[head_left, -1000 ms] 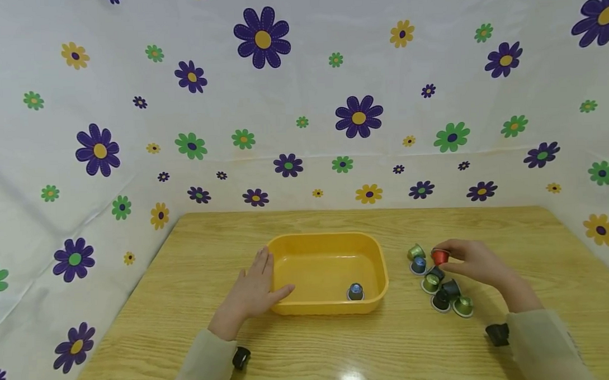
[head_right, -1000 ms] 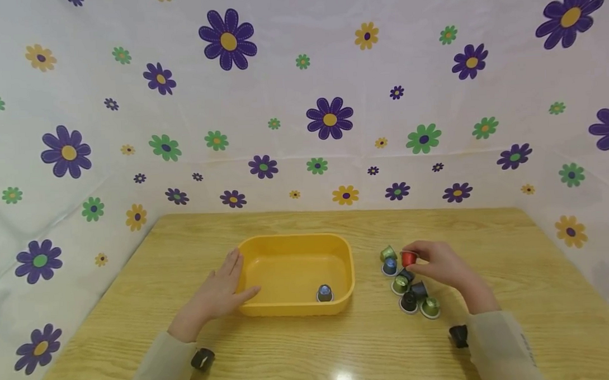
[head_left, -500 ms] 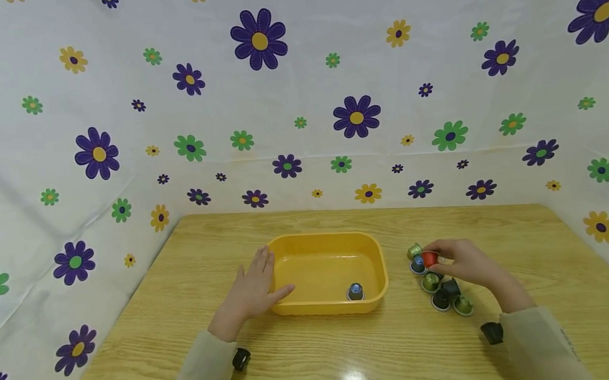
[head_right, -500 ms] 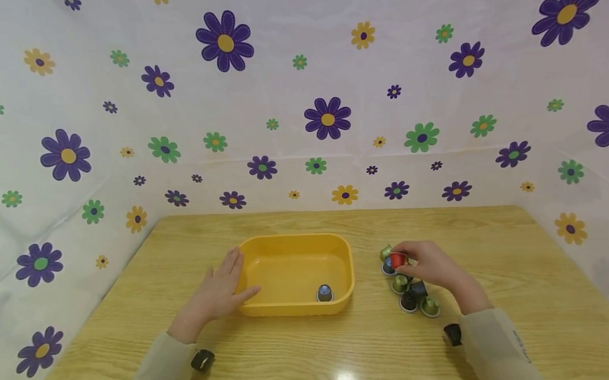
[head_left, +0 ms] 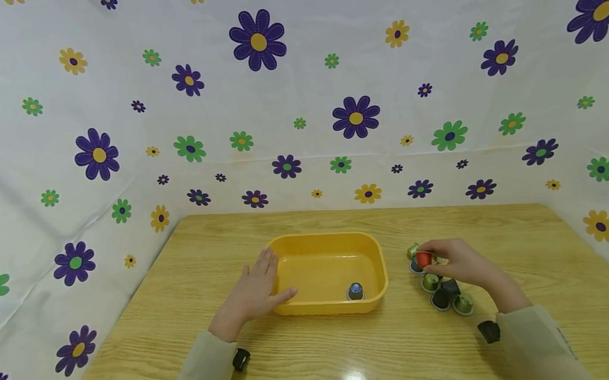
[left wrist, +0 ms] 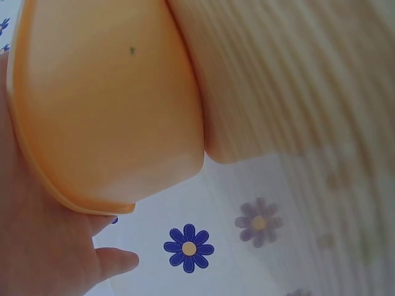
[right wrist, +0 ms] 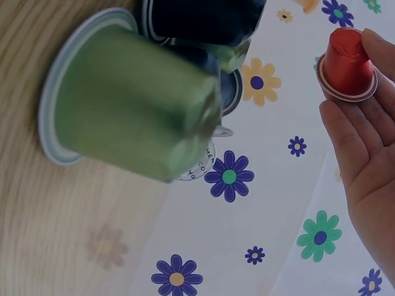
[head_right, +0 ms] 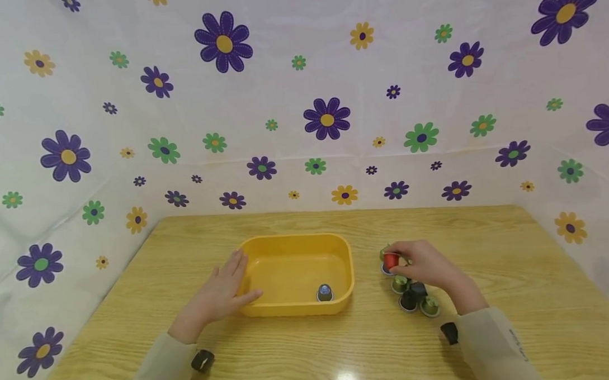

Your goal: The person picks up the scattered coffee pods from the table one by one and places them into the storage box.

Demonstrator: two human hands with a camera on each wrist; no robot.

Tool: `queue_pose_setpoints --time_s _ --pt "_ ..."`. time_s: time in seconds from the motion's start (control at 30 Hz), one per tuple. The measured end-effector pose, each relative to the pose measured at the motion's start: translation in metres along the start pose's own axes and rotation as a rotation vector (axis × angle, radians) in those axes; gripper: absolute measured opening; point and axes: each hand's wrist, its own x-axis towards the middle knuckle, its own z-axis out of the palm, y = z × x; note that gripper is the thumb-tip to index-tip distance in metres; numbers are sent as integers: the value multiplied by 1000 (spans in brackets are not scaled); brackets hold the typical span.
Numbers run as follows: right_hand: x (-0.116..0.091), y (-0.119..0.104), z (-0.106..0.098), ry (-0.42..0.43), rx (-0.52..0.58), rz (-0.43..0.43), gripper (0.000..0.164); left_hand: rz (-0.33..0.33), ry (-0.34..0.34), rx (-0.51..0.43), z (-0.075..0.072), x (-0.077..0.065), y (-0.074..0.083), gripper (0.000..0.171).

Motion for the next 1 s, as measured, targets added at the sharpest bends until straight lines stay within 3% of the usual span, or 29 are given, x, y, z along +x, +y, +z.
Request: queue_pose_setpoints --time_s 0.37,1.0 --pt "9 -5 2 1 -58 -22 32 6 -8 -2 -1 0 2 91" --pt "30 -17 14 10 18 -54 31 13 -32 3 -1 0 0 95"
